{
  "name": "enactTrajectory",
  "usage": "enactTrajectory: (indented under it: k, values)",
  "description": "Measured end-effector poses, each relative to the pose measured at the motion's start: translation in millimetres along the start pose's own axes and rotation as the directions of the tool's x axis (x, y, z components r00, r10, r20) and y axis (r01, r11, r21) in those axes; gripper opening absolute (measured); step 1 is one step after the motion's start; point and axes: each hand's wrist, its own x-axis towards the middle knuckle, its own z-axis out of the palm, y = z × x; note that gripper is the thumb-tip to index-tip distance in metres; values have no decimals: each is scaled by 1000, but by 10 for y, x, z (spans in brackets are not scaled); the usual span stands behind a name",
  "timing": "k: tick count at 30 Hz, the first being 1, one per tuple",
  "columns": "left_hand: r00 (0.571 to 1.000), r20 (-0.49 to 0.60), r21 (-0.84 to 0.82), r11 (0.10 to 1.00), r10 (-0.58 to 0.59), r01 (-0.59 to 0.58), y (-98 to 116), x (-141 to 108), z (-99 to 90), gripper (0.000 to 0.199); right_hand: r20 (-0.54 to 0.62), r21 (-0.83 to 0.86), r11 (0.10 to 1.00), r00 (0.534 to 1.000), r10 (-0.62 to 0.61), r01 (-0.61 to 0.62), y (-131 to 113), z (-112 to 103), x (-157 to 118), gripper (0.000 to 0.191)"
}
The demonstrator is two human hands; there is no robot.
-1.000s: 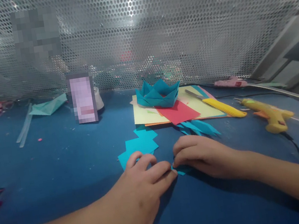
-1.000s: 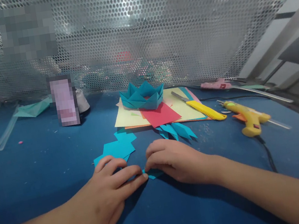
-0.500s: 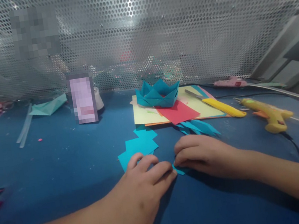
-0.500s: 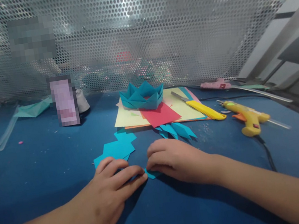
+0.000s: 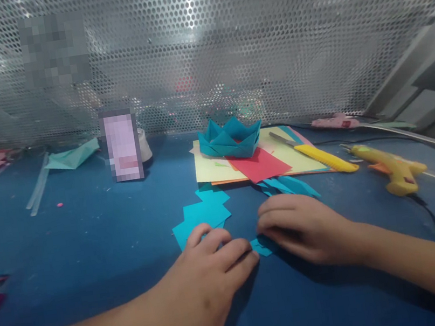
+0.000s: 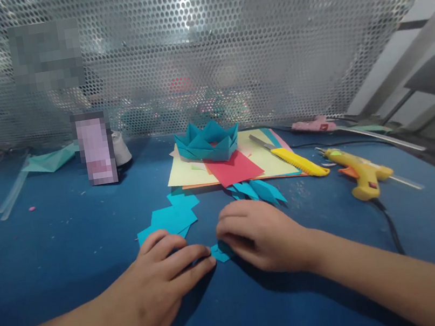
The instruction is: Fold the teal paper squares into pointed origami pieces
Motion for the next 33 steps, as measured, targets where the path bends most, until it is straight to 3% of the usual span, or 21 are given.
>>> enactTrajectory:
  k: [3, 7, 10, 13, 17, 22, 28, 33]
  values:
    - [1000, 28, -29, 1000, -7, 8, -10, 0, -1, 48, -28, -37, 998, 998, 58, -59, -20, 52, -3, 20]
    - [1000, 29, -18, 1000, 5, -5, -29, -6, 14, 52, 76, -237, 971, 997, -8, 25, -72, 97, -8, 28]
    - [999, 44, -8, 1000, 10, -10, -32, 0, 10, 52, 97, -285, 957, 995, -21, 48, -111, 105, -1, 31]
    - [999, 45, 4, 1000, 4, -4, -26, 5, 6, 52, 79, -245, 970, 997, 11, 9, -125, 103, 8, 28]
    - [1000, 16, 23, 1000, 11, -11, -12, 0, 8, 52, 48, -66, 990, 991, 126, -123, -133, 73, 28, 17]
    - [999, 40, 18, 1000, 11, -12, -7, 8, -3, 52, 76, 59, 968, 968, 238, -242, -138, 55, 68, 11]
    - [998, 69, -9, 1000, -13, 14, -1, 20, -6, 51, 81, 44, 964, 963, 258, -262, -113, 115, 83, 10]
    - [1000, 6, -1, 1000, -30, 30, 11, 4, 42, 55, 60, 37, 972, 972, 229, -231, -122, 134, 96, 11]
